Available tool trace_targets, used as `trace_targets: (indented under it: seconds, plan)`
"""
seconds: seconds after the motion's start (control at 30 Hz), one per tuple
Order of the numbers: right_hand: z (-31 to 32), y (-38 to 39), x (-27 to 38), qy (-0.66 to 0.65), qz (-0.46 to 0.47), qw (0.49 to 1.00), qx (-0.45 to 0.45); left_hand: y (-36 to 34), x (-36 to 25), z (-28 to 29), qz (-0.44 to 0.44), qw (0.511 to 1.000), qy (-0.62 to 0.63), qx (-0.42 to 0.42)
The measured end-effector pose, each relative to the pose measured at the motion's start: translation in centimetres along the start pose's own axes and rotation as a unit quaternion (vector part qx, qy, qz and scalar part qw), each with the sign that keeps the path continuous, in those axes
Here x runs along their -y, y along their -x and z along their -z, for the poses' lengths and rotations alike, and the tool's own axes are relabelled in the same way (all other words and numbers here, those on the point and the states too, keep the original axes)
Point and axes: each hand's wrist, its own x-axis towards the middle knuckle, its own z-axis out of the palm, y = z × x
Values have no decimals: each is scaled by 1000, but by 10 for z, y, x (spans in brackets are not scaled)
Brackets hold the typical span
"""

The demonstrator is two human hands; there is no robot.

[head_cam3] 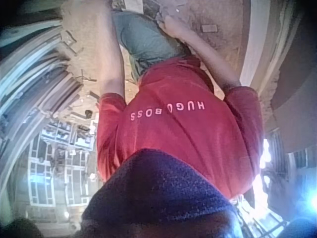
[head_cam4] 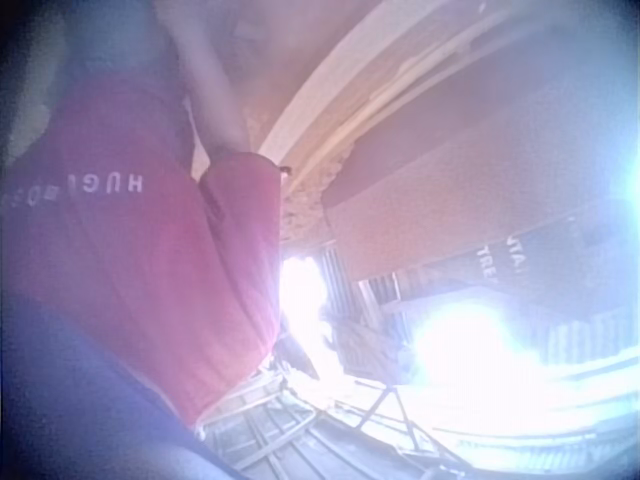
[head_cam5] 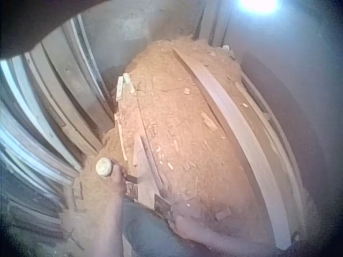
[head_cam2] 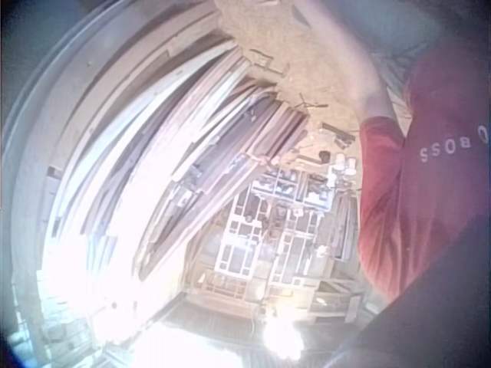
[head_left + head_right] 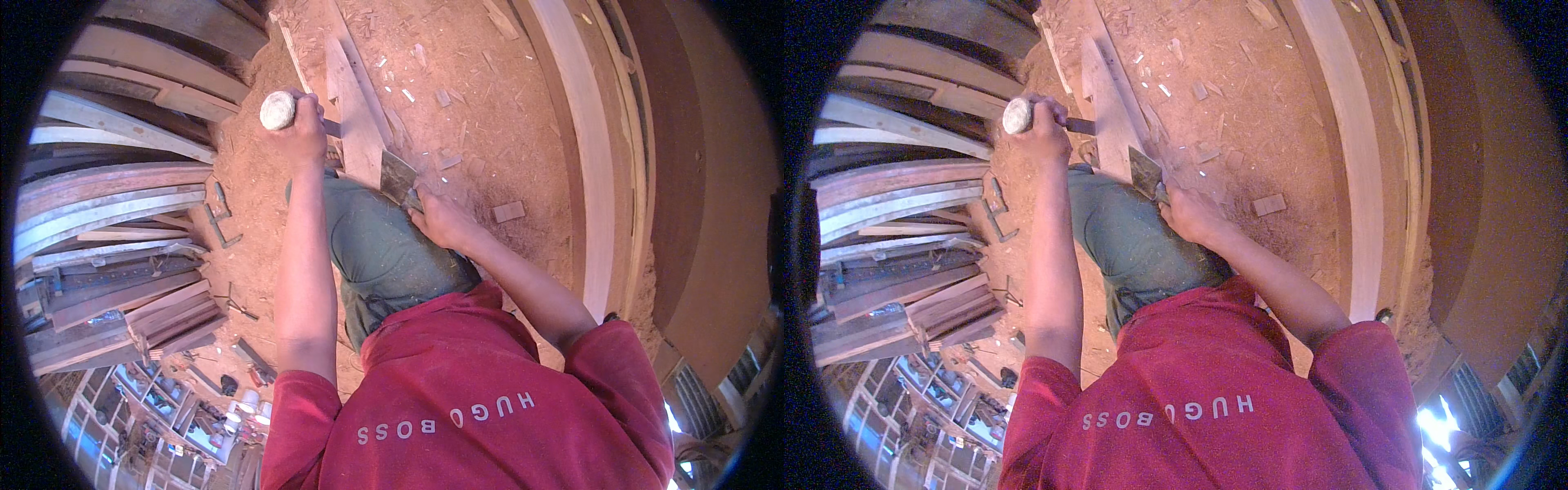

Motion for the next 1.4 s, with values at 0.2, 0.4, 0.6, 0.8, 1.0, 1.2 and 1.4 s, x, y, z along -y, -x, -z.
trace_targets:
  seconds: [0.2, 0.4, 0.6, 0.8, 1.0, 1.2, 1.4]
  plan:
    - [4, 2, 3, -2, 0, 1000, -1, 3, 17, 13, -25, 999, 23, -12]
    - [4, 1, 1, -3, 1, 1000, 3, 2, 2, 2, 0, 1000, -9, 5]
    - [-1, -1, -4, -18, 21, 1000, -8, -4, 8, 2, -1, 999, 31, -15]
    - [2, -2, -3, -20, 1, 1000, 13, 2, 9, 10, -18, 999, 25, -10]
    - [6, 1, 1, -10, -6, 1000, 9, 1, 9, 10, -15, 1000, 18, -8]
    - [1, -3, -11, -67, 76, 991, -85, 3, 6, 4, -4, 999, -22, -31]
    - [80, 10, 49, -101, 182, 967, -147, 2, 13, 10, 12, 999, -42, -25]
